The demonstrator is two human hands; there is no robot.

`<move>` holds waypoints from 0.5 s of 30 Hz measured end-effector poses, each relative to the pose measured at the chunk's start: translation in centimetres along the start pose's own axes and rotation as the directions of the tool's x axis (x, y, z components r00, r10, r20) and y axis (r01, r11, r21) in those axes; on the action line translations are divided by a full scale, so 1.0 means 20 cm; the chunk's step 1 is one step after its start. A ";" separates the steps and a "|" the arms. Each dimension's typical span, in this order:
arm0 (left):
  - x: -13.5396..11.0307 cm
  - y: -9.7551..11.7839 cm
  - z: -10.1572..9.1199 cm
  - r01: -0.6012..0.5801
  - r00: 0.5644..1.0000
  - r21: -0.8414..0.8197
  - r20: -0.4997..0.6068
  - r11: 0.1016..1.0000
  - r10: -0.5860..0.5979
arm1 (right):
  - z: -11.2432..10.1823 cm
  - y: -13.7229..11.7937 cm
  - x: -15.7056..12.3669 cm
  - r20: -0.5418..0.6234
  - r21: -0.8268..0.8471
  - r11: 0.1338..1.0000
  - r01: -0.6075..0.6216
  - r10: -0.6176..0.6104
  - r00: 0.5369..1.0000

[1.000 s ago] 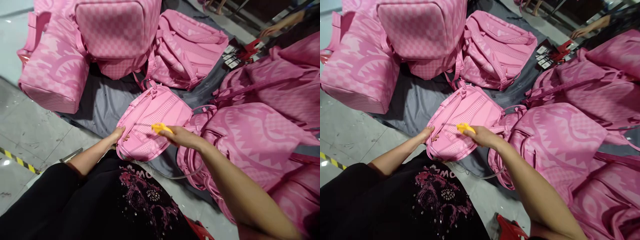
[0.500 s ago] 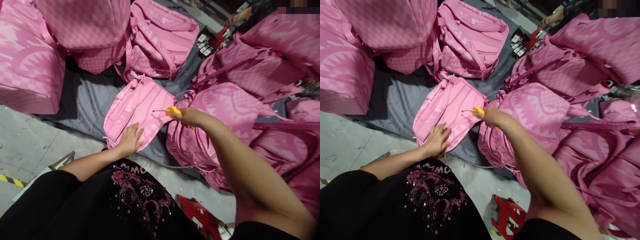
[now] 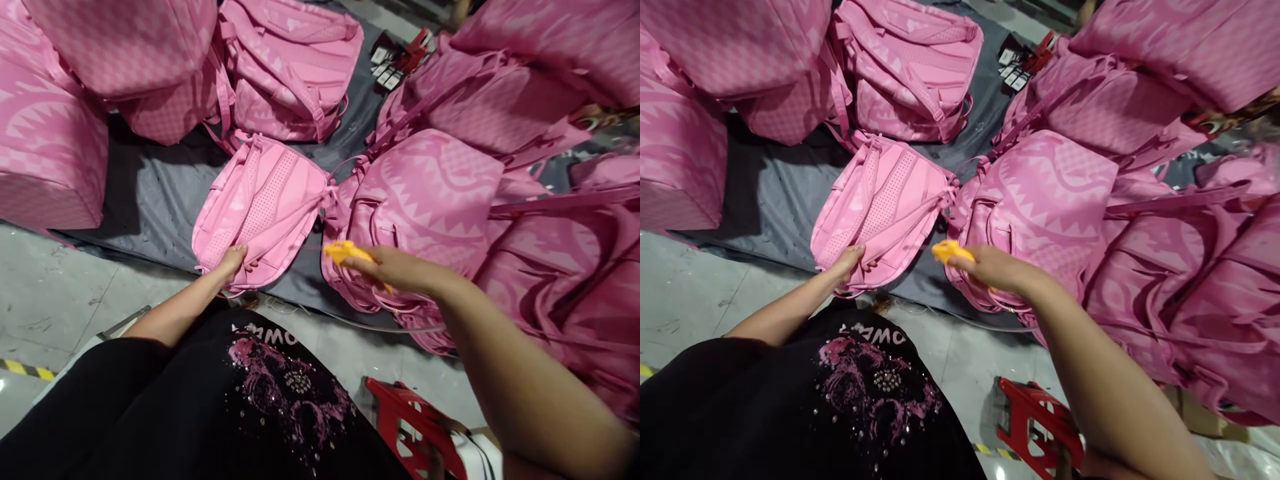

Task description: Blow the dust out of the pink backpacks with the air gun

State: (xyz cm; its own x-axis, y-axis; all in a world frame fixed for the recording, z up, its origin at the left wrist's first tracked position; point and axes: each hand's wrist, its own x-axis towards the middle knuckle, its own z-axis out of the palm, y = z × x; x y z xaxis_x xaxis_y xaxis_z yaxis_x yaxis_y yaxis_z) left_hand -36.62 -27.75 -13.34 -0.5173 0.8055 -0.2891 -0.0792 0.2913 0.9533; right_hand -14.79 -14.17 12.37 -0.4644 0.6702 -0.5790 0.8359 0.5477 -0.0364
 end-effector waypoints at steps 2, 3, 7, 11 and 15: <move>-0.04 0.01 0.01 -0.032 0.998 0.057 -0.051 0.998 0.035 | 0.03 0.01 0.01 -0.201 -0.037 0.997 -0.070 0.061 0.978; -0.07 0.02 0.03 -0.070 0.994 0.101 -0.079 0.992 0.078 | 0.04 0.01 0.01 -0.271 -0.054 0.995 -0.084 0.066 0.960; -0.21 0.07 0.14 -0.246 0.941 0.585 -0.046 0.773 0.335 | 0.10 0.02 0.03 -0.331 -0.119 0.990 -0.076 0.032 0.943; -0.27 0.10 0.24 -0.267 0.932 0.873 0.125 0.408 0.341 | 0.23 0.05 0.02 -0.304 -0.150 0.988 -0.032 -0.016 0.952; -0.26 0.10 0.22 -0.279 0.949 0.850 0.171 0.448 0.265 | 0.36 0.07 -0.02 -0.208 -0.109 0.993 0.040 -0.062 0.976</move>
State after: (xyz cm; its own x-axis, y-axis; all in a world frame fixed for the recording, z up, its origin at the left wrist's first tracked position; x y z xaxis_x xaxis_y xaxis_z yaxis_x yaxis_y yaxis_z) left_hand -30.34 -29.03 -10.36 -0.3657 0.9300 -0.0364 0.8328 0.3444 0.4334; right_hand -11.41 -17.26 6.69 -0.5663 0.7240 -0.3939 0.7795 0.6258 0.0295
